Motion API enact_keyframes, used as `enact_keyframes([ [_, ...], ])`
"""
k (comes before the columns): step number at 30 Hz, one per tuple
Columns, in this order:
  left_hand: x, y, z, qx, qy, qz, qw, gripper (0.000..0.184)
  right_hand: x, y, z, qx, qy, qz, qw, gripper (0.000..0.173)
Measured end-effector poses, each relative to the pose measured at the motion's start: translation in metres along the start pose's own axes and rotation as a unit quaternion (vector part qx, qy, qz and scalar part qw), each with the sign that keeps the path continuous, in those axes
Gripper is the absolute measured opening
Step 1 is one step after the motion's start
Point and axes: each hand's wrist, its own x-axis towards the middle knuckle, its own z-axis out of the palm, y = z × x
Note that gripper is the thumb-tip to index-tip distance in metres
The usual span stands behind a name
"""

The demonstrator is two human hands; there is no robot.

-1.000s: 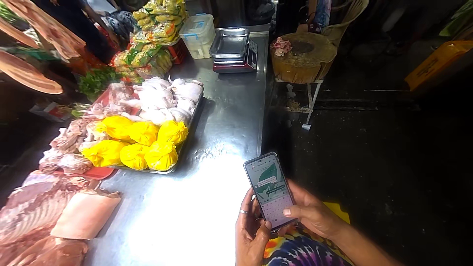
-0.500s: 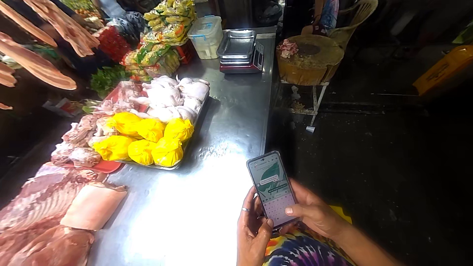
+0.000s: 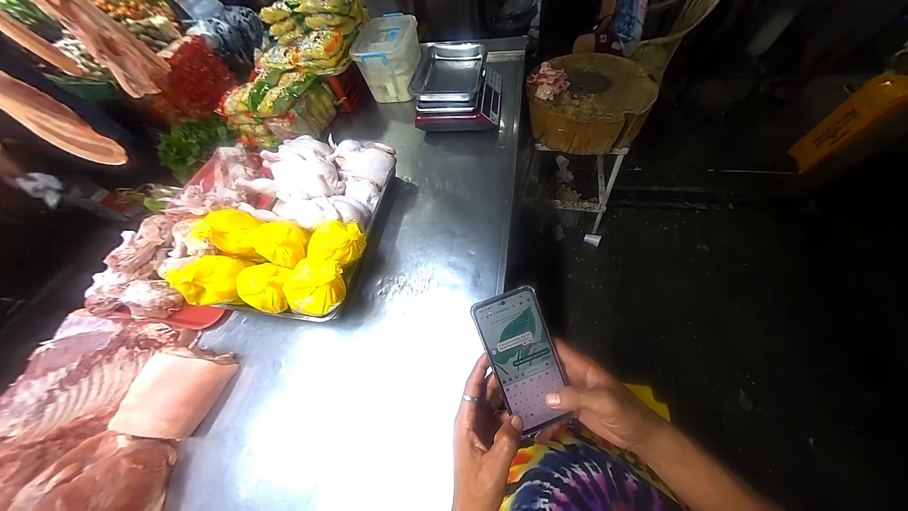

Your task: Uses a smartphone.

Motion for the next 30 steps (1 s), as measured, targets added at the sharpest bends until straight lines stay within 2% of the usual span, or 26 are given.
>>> enact_keyframes([
  [30,0.0030,-0.0008,0.0027,0.020,-0.005,0.004,1.000,0.078,-0.0016,-0.0002,-0.0029,-0.001,0.005,0.002,1.000,0.069],
])
